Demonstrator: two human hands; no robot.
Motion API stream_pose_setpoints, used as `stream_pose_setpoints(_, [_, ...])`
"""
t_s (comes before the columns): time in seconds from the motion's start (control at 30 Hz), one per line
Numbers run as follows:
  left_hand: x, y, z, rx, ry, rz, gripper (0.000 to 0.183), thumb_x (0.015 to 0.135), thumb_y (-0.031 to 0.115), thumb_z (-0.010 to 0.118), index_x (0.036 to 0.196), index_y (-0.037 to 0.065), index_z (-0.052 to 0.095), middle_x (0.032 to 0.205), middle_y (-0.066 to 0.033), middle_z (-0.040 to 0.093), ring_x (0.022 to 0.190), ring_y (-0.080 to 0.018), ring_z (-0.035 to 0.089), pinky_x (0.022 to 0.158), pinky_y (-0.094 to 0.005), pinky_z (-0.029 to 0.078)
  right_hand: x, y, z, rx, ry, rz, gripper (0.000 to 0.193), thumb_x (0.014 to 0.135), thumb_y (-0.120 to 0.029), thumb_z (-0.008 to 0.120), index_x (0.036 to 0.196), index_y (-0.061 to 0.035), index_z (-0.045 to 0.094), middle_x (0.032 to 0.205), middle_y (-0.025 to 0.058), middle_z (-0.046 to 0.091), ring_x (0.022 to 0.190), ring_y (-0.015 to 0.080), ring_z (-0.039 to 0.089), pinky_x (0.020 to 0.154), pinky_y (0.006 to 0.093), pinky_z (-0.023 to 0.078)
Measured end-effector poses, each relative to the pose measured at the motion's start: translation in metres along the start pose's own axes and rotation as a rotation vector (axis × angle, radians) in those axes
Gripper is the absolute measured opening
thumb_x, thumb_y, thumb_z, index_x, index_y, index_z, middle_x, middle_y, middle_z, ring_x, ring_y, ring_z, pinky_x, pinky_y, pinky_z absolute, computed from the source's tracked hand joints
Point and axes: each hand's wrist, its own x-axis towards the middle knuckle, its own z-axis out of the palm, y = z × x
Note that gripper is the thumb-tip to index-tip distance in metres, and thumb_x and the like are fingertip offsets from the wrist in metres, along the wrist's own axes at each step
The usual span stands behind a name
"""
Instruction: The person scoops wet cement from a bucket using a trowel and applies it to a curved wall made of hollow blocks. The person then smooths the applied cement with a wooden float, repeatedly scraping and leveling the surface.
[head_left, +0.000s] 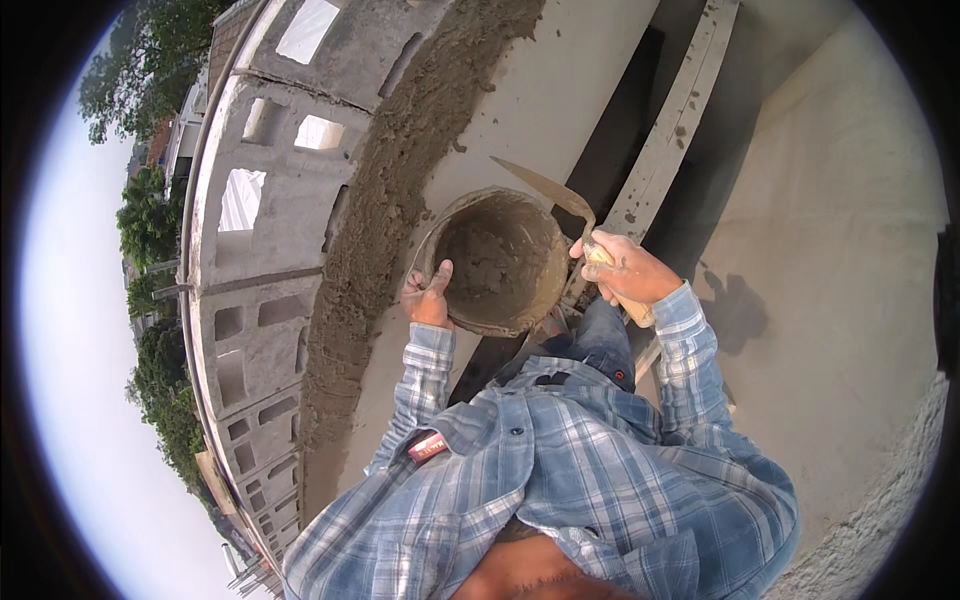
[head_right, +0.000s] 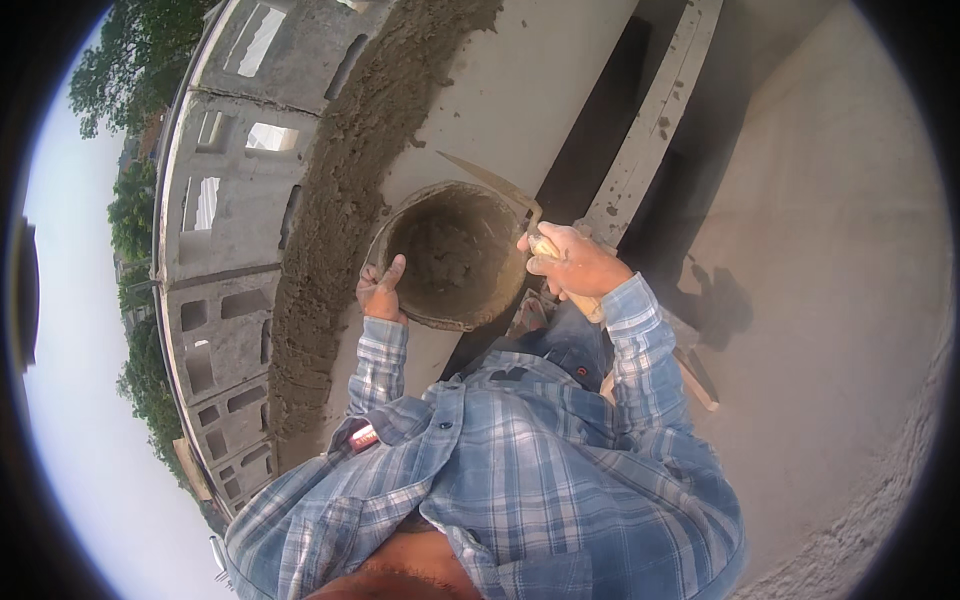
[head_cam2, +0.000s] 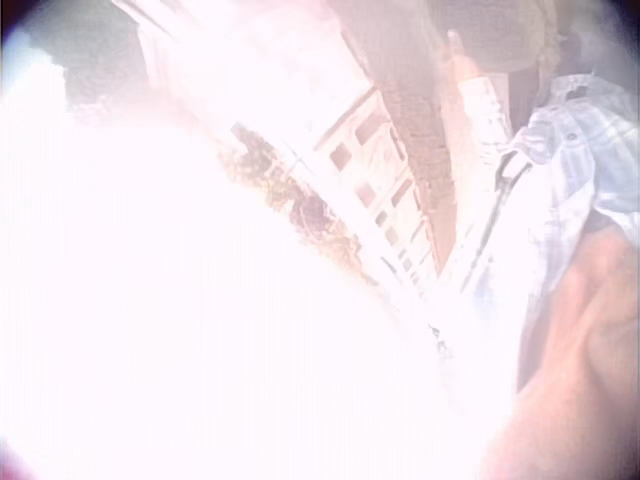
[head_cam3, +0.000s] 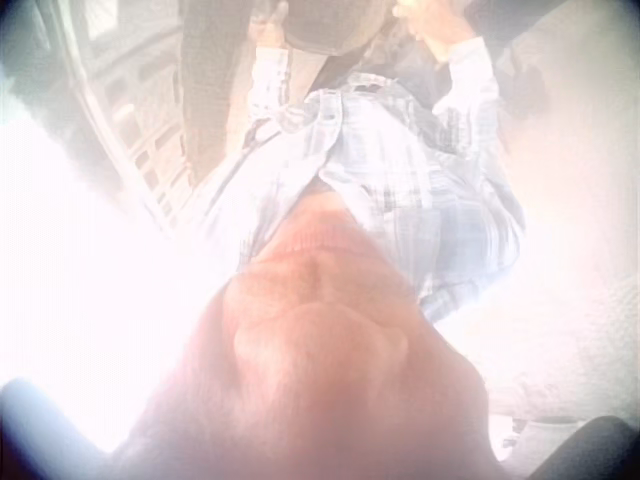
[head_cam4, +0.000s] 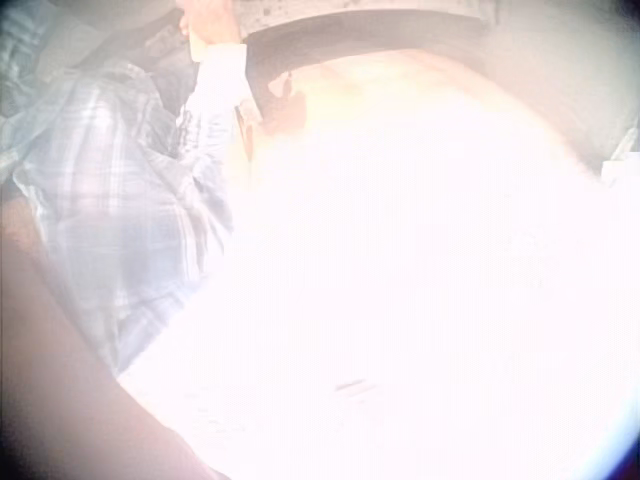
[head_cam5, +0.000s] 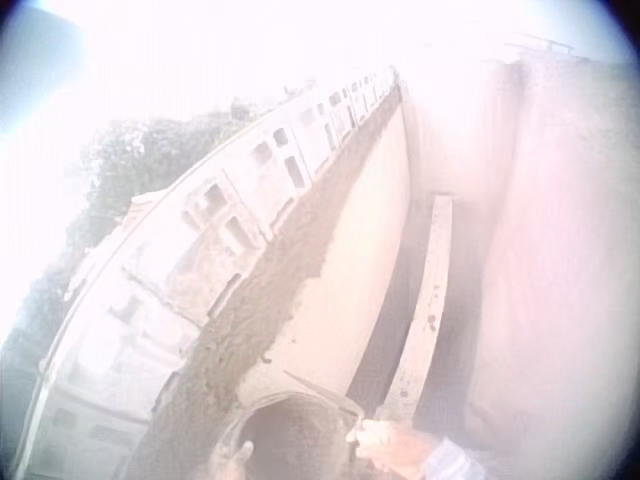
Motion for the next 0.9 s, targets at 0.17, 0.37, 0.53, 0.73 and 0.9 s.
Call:
stream_pose_setpoints(0.17, [0.016, 0.019, 0.034, 0.158, -0.31, 0.215, 0.046, 0.075, 0.004, 0.084, 0.069, 0.016, 0.04, 0.069, 0.0082, 0.045, 0.063, -0.0058, 0.037, 0.064, -0.0225, 0.035, 0.022, 0.022, 0.059, -0.725, 0.17, 0.076, 0.051, 0.092, -0.024, 0.053, 0.129, 0.0103, 0.048, 0.103, 0.0263, 0.067, 0.087, 0.0347, 0.069, 0.08, 0.0436, 0.056])
stream_pose_setpoints(0.37, [0.021, 0.056, 0.049, 0.093, -0.431, 0.433, 0.04, 0.076, -0.002, 0.079, 0.068, 0.014, 0.043, 0.069, 0.008, 0.042, 0.063, -0.005, 0.035, 0.061, -0.0229, 0.033, 0.028, 0.024, 0.109, -1.066, 0.156, 0.024, 0.039, 0.091, -0.019, 0.047, 0.116, 0.0095, 0.057, 0.105, 0.0306, 0.066, 0.102, 0.0459, 0.064, 0.09, 0.0508, 0.051])
stream_pose_setpoints(0.53, [0.016, 0.085, 0.049, 0.136, -0.596, 0.513, 0.04, 0.078, -0.001, 0.078, 0.066, 0.014, 0.042, 0.067, 0.0077, 0.042, 0.061, -0.0054, 0.034, 0.058, -0.0237, 0.032, 0.036, -0.02, 0.129, -0.841, 0.677, -0.193, 0.034, 0.089, -0.018, 0.053, 0.113, 0.008, 0.053, 0.103, 0.0296, 0.064, 0.094, 0.0462, 0.063, 0.081, 0.0532, 0.051])
stream_pose_setpoints(0.73, [0.035, 0.088, 0.045, 0.207, -0.491, 0.686, 0.038, 0.078, 0.004, 0.08, 0.065, 0.01, 0.044, 0.066, 0.0083, 0.042, 0.06, -0.0057, 0.034, 0.056, -0.0242, 0.032, 0.011, -0.019, 0.114, -1.364, 0.209, -0.014, 0.036, 0.091, -0.008, 0.048, 0.125, 0.0069, 0.049, 0.105, 0.0244, 0.065, 0.096, 0.0369, 0.068, 0.085, 0.044, 0.056])
stream_pose_setpoints(0.9, [-0.002, 0.106, 0.076, 0.141, -0.595, 0.652, 0.027, 0.079, 0.002, 0.078, 0.07, 0.006, 0.052, 0.067, 0.0076, 0.047, 0.062, -0.0047, 0.038, 0.056, -0.0228, 0.034, 0.041, 0.009, 0.106, -1.26, 0.715, -0.133, 0.028, 0.093, -0.01, 0.049, 0.114, 0.0081, 0.049, 0.1, 0.0205, 0.063, 0.094, 0.0351, 0.069, 0.076, 0.0409, 0.059])
